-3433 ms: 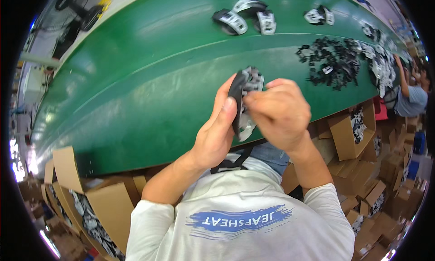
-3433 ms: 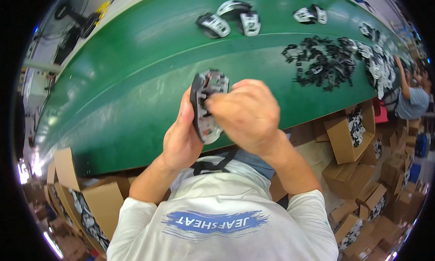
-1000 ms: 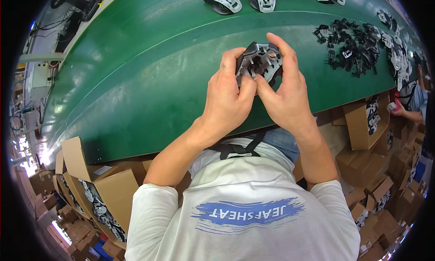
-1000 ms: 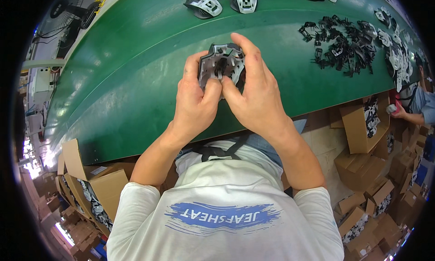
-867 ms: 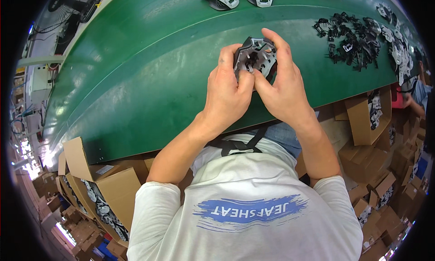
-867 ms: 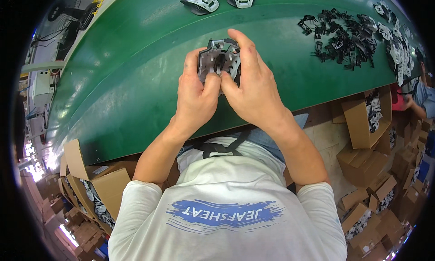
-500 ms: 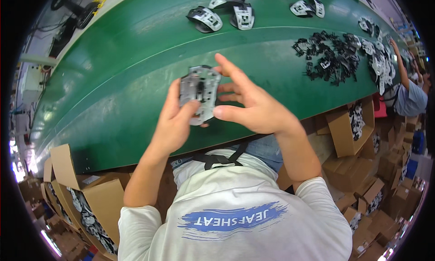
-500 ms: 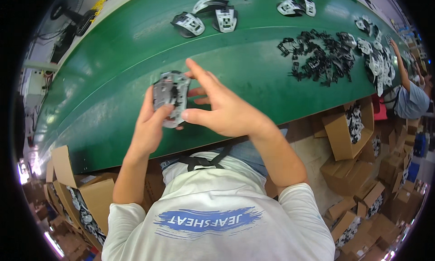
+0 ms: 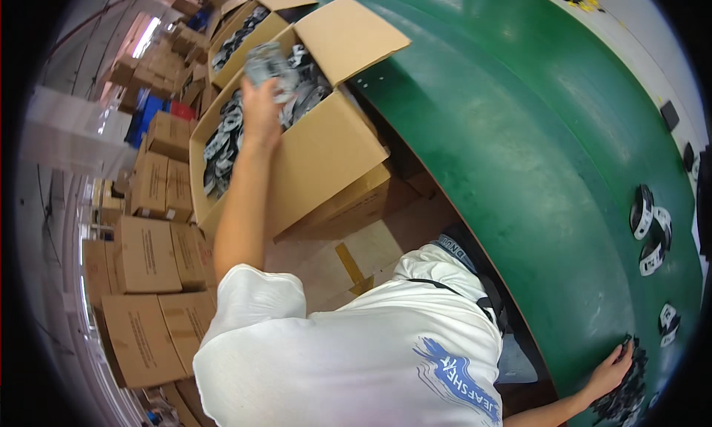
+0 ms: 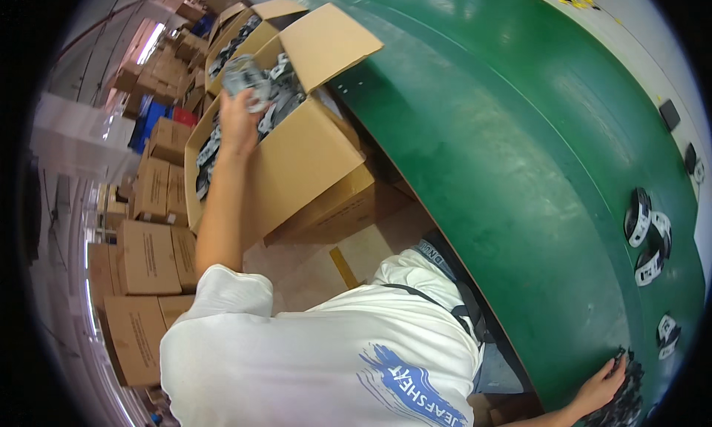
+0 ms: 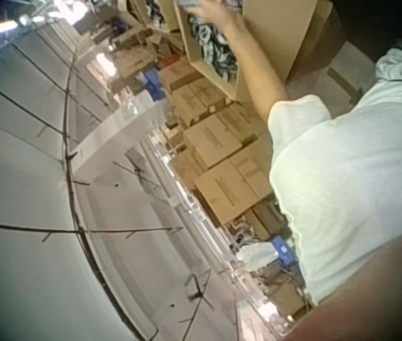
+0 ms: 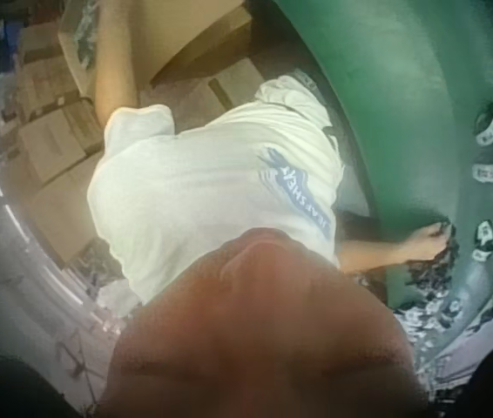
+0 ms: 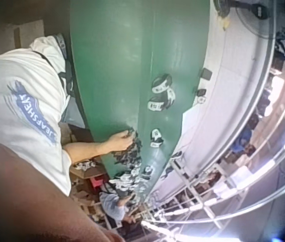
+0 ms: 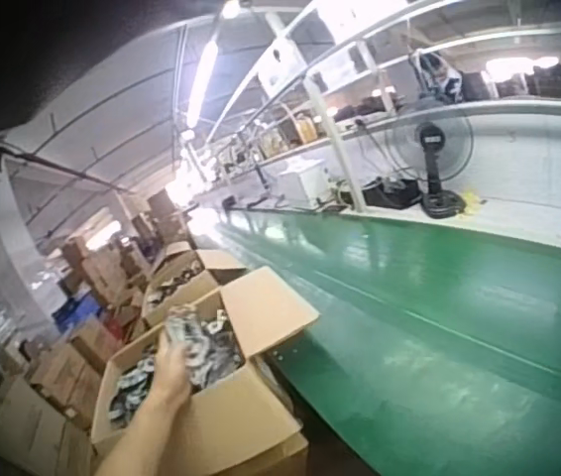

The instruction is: The person assembles computer mouse casings by picking up small plastic components from the conveyor belt and pressing them into the interior of each casing by hand.

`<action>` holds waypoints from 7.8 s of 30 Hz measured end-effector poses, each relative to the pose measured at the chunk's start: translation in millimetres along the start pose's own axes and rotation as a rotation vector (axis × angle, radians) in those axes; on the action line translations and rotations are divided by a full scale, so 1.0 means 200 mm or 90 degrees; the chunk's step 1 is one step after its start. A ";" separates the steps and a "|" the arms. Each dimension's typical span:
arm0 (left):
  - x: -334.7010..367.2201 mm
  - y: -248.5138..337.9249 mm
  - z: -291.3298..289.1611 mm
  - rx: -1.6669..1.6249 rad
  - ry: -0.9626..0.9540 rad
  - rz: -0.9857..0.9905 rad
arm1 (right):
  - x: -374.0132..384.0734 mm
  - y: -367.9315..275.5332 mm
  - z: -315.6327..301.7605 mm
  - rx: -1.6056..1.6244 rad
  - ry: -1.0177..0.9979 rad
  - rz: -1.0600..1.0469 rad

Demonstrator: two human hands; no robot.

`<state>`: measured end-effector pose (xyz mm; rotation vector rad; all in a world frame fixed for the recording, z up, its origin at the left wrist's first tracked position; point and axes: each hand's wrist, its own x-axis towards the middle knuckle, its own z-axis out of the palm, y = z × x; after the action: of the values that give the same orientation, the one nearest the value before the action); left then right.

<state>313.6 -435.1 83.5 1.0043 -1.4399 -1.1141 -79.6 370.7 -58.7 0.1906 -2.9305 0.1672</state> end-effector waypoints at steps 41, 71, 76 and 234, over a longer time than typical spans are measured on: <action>-1.40 -0.05 2.90 0.246 -0.947 1.013 | -0.34 -0.66 -0.07 0.425 0.117 -0.100; -1.71 -0.02 1.68 -0.683 -1.108 -0.720 | -0.19 -1.21 -0.41 0.734 0.076 -0.163; -1.75 0.00 1.66 -0.644 -1.058 -0.730 | -0.25 -1.21 -0.42 0.753 0.123 -0.124; -1.91 0.15 1.57 -0.235 -1.086 -0.366 | -0.37 -1.07 -0.28 0.927 0.060 0.009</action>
<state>55.0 -19.2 10.5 -0.0735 -1.9934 -2.8851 32.9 176.3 2.1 0.3164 -2.0936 2.1158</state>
